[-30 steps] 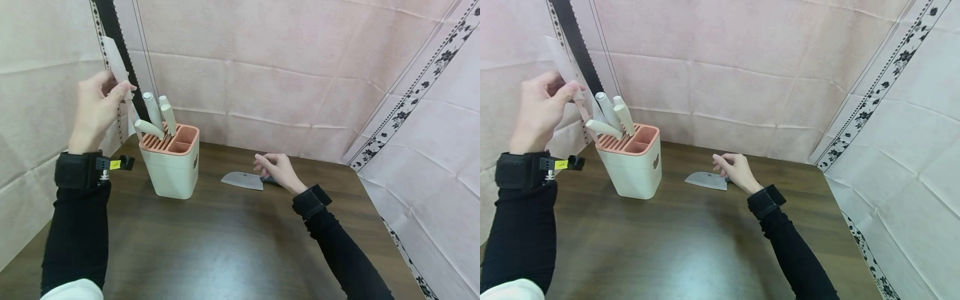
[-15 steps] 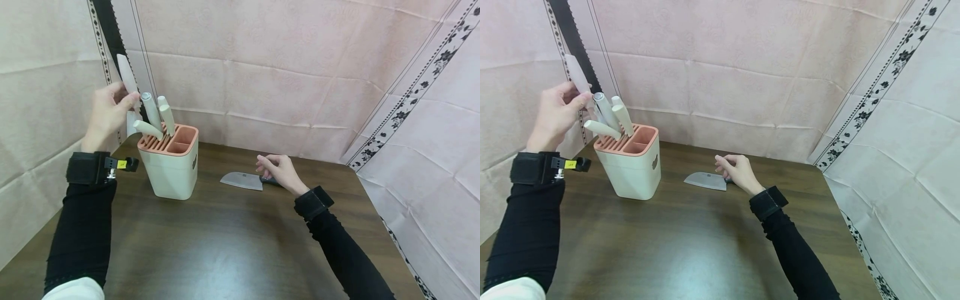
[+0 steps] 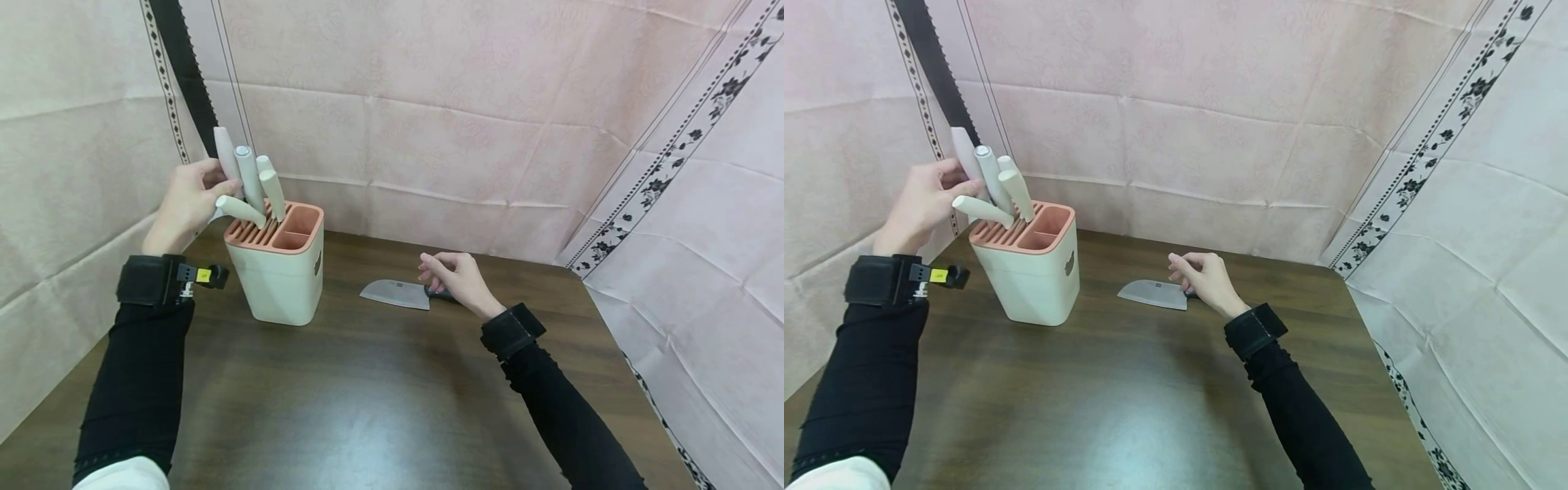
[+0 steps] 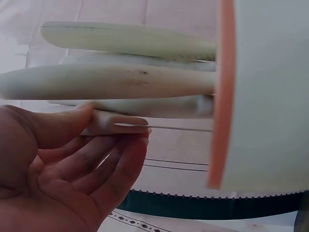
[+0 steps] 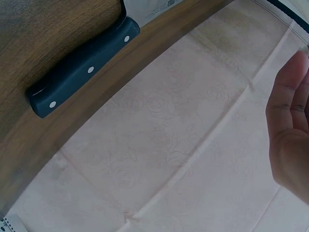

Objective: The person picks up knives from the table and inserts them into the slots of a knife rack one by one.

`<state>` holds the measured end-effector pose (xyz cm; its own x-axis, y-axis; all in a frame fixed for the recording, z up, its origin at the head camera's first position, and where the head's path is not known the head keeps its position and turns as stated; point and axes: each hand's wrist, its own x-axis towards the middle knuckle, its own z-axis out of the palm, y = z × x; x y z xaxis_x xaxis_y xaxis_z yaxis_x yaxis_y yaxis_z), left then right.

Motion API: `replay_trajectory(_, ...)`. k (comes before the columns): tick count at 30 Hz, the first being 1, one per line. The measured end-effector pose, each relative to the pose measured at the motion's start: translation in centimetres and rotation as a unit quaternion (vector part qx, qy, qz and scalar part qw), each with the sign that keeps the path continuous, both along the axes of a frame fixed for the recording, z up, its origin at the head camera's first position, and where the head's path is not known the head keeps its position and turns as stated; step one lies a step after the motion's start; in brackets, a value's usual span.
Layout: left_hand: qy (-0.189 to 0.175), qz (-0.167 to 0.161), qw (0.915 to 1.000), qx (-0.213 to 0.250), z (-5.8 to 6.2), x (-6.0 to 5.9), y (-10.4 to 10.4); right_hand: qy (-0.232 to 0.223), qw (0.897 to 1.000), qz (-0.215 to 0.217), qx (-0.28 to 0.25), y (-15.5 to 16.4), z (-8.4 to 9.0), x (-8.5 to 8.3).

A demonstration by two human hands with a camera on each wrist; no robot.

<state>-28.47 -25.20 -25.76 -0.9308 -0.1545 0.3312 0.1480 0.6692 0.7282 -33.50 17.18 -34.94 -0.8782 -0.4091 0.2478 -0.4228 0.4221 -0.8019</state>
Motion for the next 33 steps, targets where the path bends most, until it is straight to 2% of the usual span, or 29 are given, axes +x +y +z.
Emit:
replay_trajectory(4,0.002,-0.009,0.9996,-0.028,-0.5,0.0,-0.2,-0.004,1.000,-0.002,-0.001,0.1,-0.1,0.1)
replay_trajectory(11,-0.024,-0.027,0.9990,-0.026,-1.1,0.1,-0.4,-0.012,1.000,0.001,0.000,0.5,0.0,0.3)
replay_trajectory(18,-0.015,-0.023,0.9983,-0.052,-2.0,0.2,-0.7,-0.016,1.000,-0.005,-0.005,0.9,-0.4,0.0)
replay_trajectory(27,-0.018,-0.029,0.9979,-0.056,-2.7,0.0,-0.8,-0.036,0.999,-0.013,-0.009,2.2,-0.1,0.0)
replay_trajectory(33,-0.036,-0.024,0.9970,-0.065,-3.1,0.3,-1.1,-0.017,0.999,-0.050,0.009,4.3,-1.5,-0.7)
